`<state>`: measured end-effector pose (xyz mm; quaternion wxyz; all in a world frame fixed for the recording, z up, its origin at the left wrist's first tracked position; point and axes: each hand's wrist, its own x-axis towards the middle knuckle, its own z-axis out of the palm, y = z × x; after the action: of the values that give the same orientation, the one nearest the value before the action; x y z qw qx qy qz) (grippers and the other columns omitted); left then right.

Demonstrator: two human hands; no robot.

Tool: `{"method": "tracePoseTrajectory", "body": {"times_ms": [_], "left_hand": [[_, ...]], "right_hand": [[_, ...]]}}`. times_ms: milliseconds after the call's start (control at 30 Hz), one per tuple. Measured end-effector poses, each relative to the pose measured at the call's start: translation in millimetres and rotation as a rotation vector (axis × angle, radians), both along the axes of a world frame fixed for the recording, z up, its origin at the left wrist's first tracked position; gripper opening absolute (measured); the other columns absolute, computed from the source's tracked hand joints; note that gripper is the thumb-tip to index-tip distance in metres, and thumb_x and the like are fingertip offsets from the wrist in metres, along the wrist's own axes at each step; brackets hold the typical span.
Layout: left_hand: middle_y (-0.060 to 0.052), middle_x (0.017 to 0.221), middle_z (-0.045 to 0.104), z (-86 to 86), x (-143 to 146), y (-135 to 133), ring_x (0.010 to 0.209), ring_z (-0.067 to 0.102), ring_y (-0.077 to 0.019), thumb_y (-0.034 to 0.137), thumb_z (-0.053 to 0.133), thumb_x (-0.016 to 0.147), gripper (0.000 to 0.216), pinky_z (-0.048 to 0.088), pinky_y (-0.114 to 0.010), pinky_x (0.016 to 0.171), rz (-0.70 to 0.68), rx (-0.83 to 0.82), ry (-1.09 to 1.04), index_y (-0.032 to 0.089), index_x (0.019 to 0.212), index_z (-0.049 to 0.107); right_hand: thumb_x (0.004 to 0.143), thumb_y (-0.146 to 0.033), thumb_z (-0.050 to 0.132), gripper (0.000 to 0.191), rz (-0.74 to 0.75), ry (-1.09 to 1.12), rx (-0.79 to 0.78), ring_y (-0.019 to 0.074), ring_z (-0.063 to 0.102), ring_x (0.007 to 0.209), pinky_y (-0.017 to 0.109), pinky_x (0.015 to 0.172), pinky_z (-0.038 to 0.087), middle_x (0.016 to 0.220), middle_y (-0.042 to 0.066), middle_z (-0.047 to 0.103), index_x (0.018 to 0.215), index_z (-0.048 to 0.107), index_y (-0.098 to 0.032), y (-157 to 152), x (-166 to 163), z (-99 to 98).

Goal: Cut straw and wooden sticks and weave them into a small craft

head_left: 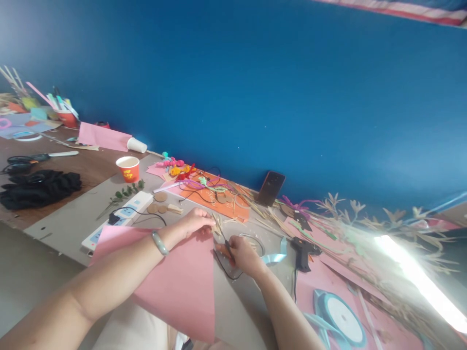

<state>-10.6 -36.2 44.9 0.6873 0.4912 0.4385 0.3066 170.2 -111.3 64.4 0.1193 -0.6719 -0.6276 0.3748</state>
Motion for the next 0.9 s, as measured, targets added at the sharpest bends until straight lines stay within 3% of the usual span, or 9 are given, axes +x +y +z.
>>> {"method": "tracePoseTrajectory", "body": {"times_ms": [267, 433, 600, 900], "left_hand": [[-0.004, 0.06, 0.065, 0.3, -1.1, -0.6, 0.048, 0.058, -0.0092, 0.023, 0.067, 0.064, 0.014, 0.04, -0.018, 0.046, -0.016, 0.023, -0.022, 0.011, 0.065, 0.061], [-0.002, 0.059, 0.064, 7.3, -2.2, -0.4, 0.051, 0.06, -0.0106, 0.019, 0.068, 0.062, 0.015, 0.044, -0.02, 0.049, 0.085, -0.003, -0.062, 0.013, 0.072, 0.059], [-0.001, 0.065, 0.063, 9.7, -3.3, 2.7, 0.056, 0.06, -0.0098, 0.019, 0.068, 0.064, 0.016, 0.044, -0.018, 0.051, 0.217, 0.118, -0.177, 0.013, 0.076, 0.058], [-0.001, 0.068, 0.063, 12.5, -4.2, -0.2, 0.058, 0.061, -0.0099, 0.025, 0.07, 0.067, 0.021, 0.048, -0.021, 0.057, 0.269, 0.176, -0.238, 0.014, 0.077, 0.056]], "right_hand": [[0.072, -0.047, 0.06, 0.039, -0.022, 0.01, 0.015, 0.0103, 0.041, 0.039, 0.023, 0.045, 0.03, 0.037, -0.003, 0.048, 0.05, 0.041, -0.021, -0.9, -1.9, 4.4], [0.073, -0.043, 0.059, 0.034, -0.057, 0.064, 0.102, 0.0108, 0.045, 0.047, 0.023, 0.05, 0.033, 0.044, -0.003, 0.054, 0.056, 0.04, -0.021, 1.8, 1.9, 4.9], [0.072, -0.046, 0.06, 0.033, -0.054, 0.065, 0.129, 0.0108, 0.045, 0.047, 0.023, 0.051, 0.032, 0.048, -0.005, 0.055, 0.062, 0.04, -0.022, 4.1, 7.1, -2.7], [0.068, -0.056, 0.063, 0.04, -0.037, 0.01, 0.128, 0.011, 0.046, 0.048, 0.023, 0.047, 0.027, 0.05, -0.005, 0.053, 0.066, 0.042, -0.022, 4.4, 6.1, -7.4]]}}
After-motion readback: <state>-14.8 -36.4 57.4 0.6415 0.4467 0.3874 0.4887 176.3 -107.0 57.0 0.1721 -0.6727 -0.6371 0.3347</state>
